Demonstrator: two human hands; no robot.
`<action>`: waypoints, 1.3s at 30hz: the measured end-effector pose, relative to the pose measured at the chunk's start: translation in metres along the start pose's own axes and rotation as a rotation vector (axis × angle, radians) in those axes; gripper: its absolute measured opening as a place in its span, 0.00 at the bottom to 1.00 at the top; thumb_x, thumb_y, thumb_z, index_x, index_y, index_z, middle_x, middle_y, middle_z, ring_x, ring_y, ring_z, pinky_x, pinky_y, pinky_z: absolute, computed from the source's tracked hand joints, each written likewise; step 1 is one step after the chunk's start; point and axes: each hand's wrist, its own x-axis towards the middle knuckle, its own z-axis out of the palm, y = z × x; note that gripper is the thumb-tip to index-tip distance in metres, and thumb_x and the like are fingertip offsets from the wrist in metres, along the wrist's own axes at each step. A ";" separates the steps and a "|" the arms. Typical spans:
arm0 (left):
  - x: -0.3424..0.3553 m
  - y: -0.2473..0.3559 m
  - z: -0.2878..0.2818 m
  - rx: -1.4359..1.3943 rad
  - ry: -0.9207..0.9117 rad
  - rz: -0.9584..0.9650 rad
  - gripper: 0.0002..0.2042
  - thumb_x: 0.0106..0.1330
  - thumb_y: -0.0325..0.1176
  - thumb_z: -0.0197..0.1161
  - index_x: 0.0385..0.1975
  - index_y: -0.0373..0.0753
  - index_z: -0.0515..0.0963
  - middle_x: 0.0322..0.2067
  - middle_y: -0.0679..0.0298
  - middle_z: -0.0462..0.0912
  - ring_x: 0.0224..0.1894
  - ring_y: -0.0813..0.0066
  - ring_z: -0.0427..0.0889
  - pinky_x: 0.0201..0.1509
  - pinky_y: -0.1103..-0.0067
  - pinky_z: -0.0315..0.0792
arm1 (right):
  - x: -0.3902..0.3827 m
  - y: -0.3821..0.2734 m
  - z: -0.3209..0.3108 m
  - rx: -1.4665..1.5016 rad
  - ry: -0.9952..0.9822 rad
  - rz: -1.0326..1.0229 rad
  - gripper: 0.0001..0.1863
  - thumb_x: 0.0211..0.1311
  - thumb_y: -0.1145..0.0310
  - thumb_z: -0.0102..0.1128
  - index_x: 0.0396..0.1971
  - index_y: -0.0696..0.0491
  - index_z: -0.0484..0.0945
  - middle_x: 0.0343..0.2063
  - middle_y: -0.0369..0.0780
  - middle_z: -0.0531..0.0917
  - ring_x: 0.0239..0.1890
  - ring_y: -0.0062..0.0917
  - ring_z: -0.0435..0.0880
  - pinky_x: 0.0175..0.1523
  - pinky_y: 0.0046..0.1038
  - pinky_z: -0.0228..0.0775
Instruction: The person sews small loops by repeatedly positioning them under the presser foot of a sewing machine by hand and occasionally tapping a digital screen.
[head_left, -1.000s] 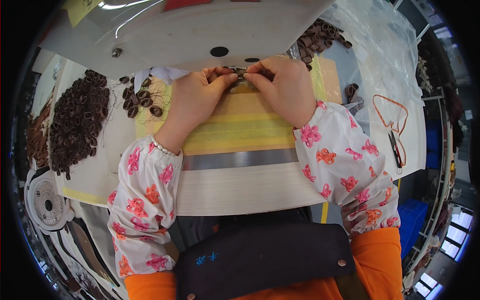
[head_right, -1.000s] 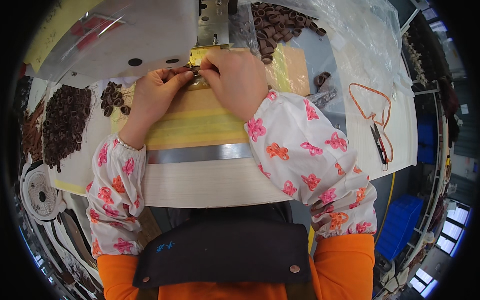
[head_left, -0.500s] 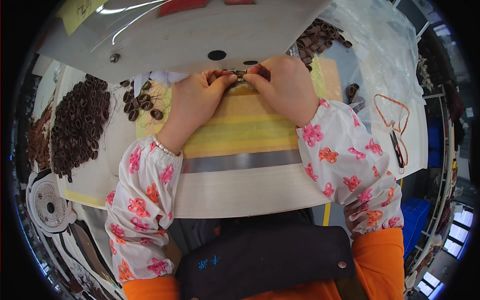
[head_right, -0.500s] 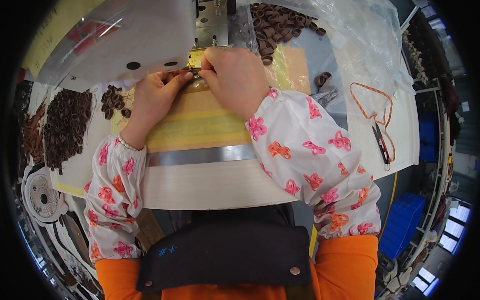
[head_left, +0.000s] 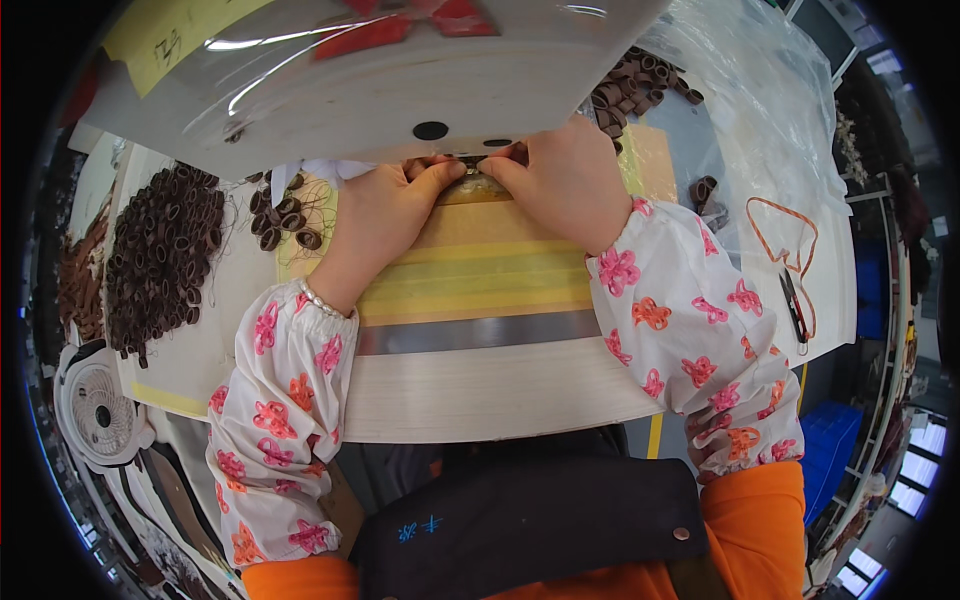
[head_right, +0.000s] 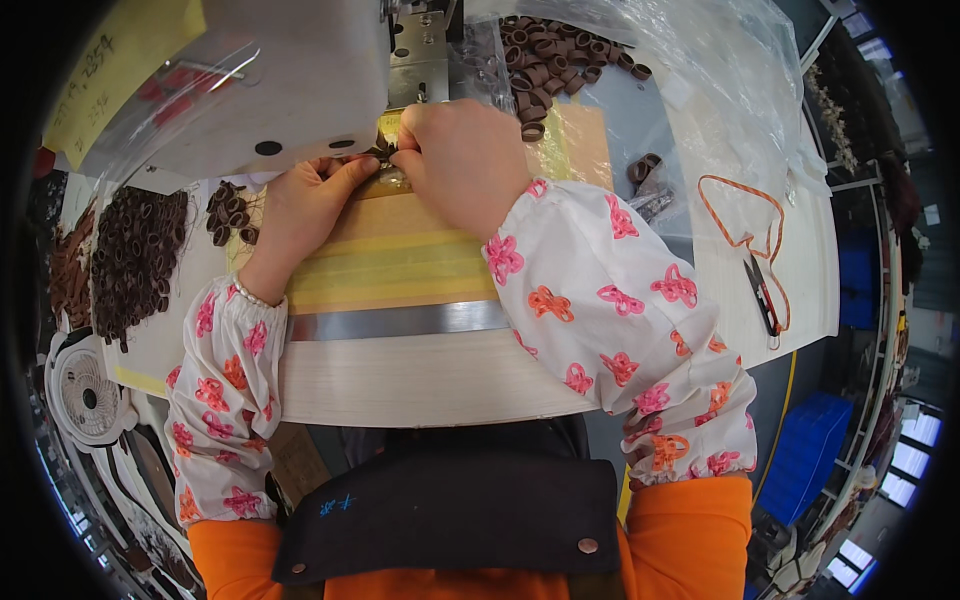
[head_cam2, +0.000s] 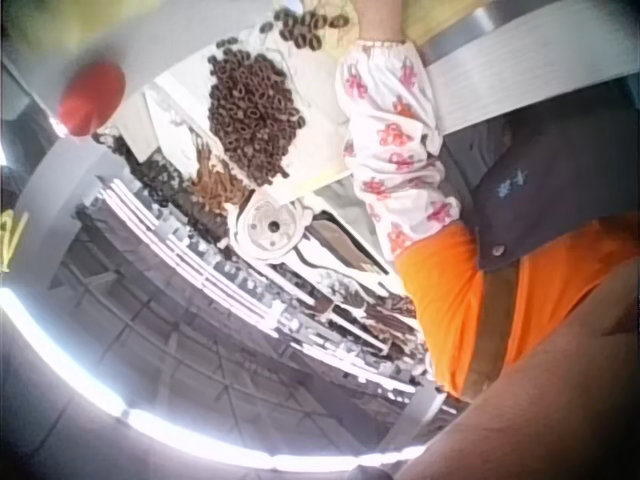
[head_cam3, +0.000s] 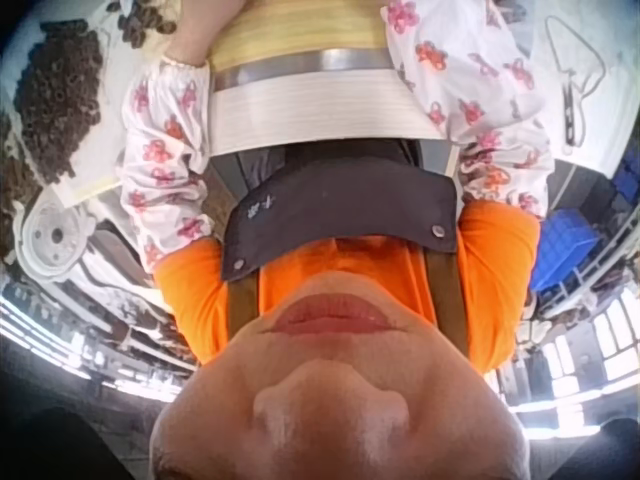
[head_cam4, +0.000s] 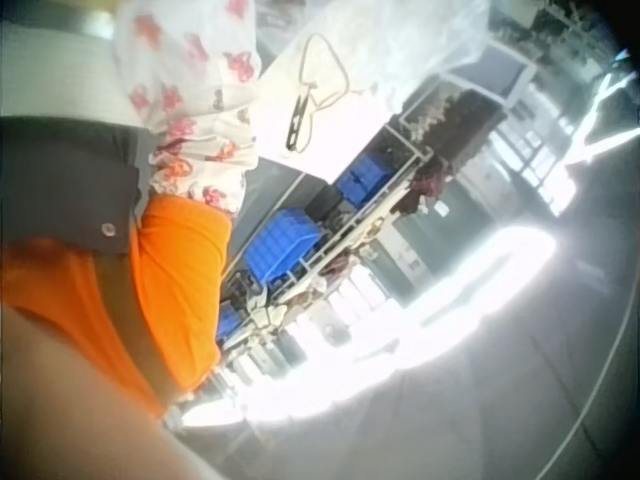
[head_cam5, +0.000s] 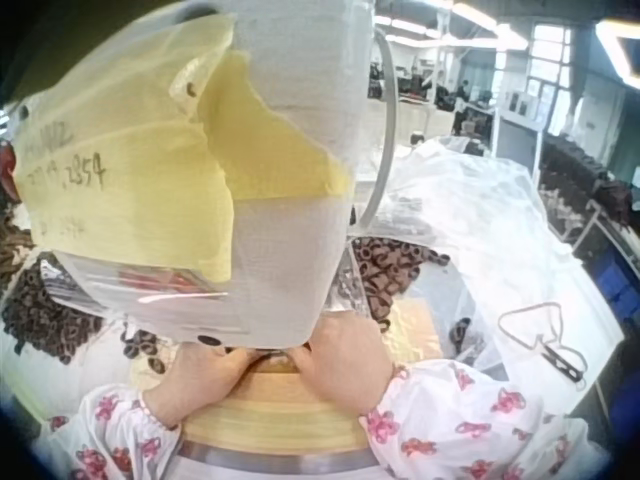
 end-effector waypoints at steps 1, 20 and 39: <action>0.000 -0.002 0.002 0.002 0.001 -0.002 0.14 0.55 0.43 0.58 0.26 0.38 0.80 0.13 0.62 0.75 0.16 0.73 0.72 0.23 0.79 0.65 | 0.000 0.000 -0.002 0.002 0.000 -0.002 0.07 0.43 0.65 0.61 0.17 0.52 0.75 0.16 0.40 0.78 0.22 0.36 0.77 0.27 0.35 0.67; 0.008 -0.007 0.004 -0.036 -0.034 0.098 0.14 0.55 0.43 0.60 0.27 0.37 0.78 0.14 0.68 0.75 0.16 0.80 0.72 0.23 0.83 0.65 | -0.006 0.006 -0.013 -0.051 -0.001 -0.054 0.08 0.46 0.67 0.60 0.23 0.56 0.78 0.18 0.40 0.79 0.21 0.31 0.78 0.27 0.26 0.68; -0.038 -0.041 -0.059 0.253 0.192 0.147 0.08 0.54 0.33 0.60 0.17 0.37 0.75 0.18 0.63 0.76 0.23 0.71 0.71 0.39 0.75 0.59 | -0.031 0.005 -0.034 -0.496 -0.166 -0.436 0.05 0.44 0.70 0.56 0.24 0.51 0.76 0.28 0.36 0.77 0.37 0.28 0.74 0.42 0.29 0.60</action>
